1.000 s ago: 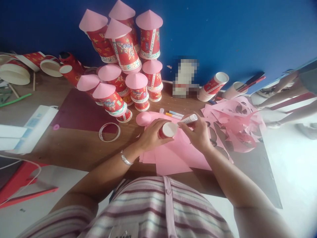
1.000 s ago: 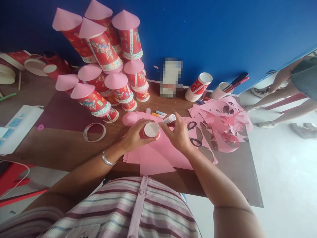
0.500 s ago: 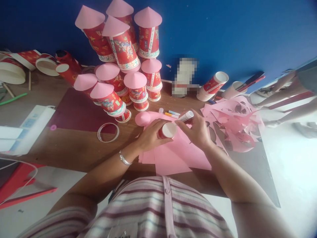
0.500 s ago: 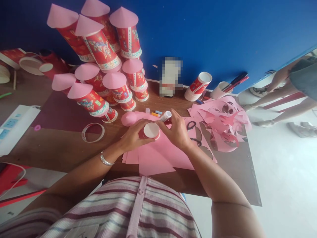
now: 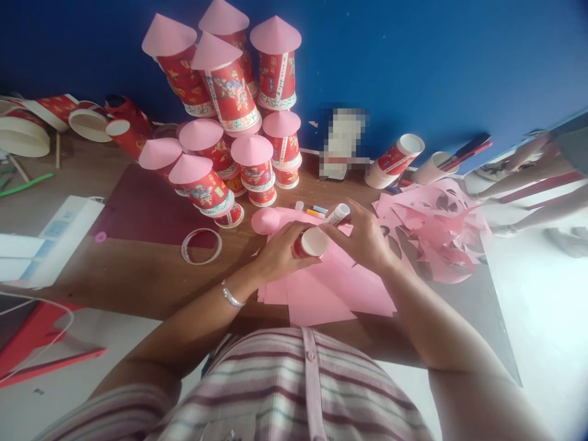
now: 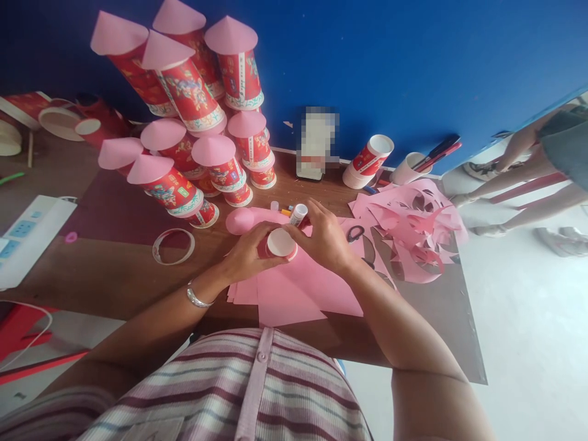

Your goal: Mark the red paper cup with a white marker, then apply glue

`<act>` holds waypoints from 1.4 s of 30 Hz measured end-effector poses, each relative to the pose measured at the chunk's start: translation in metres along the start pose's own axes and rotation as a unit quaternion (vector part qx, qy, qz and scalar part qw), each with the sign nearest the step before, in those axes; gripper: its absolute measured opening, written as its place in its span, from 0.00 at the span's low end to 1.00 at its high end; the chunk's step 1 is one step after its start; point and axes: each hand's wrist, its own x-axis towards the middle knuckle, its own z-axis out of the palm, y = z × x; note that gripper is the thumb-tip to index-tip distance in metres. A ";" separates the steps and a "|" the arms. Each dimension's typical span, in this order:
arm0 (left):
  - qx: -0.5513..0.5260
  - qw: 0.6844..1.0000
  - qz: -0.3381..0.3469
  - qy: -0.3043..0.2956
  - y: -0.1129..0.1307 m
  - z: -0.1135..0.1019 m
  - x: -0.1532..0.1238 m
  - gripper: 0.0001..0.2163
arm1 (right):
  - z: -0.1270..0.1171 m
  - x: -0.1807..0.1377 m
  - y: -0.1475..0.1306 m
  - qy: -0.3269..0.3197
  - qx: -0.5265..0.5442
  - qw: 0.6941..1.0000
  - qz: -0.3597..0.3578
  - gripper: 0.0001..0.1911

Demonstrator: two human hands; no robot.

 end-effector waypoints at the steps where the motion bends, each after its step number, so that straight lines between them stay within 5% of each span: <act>1: 0.001 1.000 0.000 -0.001 0.000 0.000 0.000 0.26 | 0.001 0.001 0.001 0.001 -0.004 1.000 -0.003 0.14; 31: -0.009 1.000 -0.021 -0.010 -0.006 0.001 0.000 0.27 | -0.003 0.017 -0.007 -0.061 -0.003 0.997 -0.036 0.17; 42: -0.008 1.000 -0.023 -0.015 -0.007 0.001 -0.001 0.28 | 0.005 0.026 -0.002 -0.071 -0.042 0.995 -0.056 0.10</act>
